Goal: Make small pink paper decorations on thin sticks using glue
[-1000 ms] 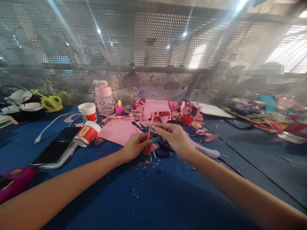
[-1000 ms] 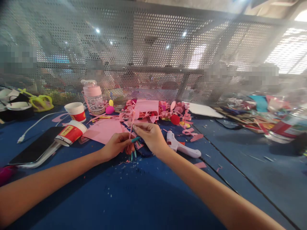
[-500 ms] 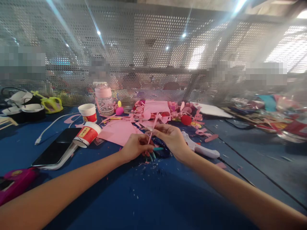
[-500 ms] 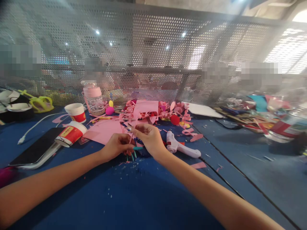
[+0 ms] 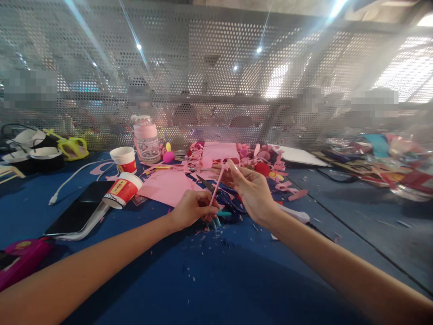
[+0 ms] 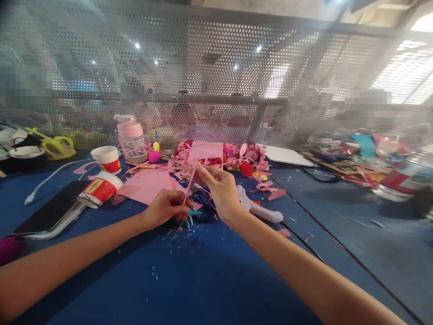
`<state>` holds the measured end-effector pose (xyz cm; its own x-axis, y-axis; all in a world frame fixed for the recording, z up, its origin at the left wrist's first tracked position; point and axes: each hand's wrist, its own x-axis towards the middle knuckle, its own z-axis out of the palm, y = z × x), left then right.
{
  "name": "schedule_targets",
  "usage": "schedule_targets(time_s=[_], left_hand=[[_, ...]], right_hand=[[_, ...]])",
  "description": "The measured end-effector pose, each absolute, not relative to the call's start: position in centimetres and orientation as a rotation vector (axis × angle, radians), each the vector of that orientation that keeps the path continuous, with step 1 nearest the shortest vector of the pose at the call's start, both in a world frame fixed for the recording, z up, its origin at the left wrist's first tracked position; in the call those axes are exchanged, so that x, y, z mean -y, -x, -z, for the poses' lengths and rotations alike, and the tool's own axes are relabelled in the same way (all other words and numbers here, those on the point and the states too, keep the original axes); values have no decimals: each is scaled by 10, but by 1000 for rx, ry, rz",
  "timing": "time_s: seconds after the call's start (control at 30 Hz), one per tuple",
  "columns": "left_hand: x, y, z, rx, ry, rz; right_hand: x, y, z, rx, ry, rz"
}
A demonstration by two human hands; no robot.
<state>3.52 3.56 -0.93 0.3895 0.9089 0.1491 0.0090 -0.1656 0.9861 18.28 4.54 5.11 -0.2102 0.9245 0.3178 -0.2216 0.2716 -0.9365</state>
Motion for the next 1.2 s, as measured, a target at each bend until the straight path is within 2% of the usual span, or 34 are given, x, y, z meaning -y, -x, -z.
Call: schedule_targets(time_s=[1.03, 1.2], left_hand=[[-37, -34, 11, -820, -1571, -994], [-39, -33, 7, -859, -1444, -1204]], right_hand=[[-46, -179, -39, 1349, 791, -1243], [-45, -177, -27, 1417, 817, -1284]])
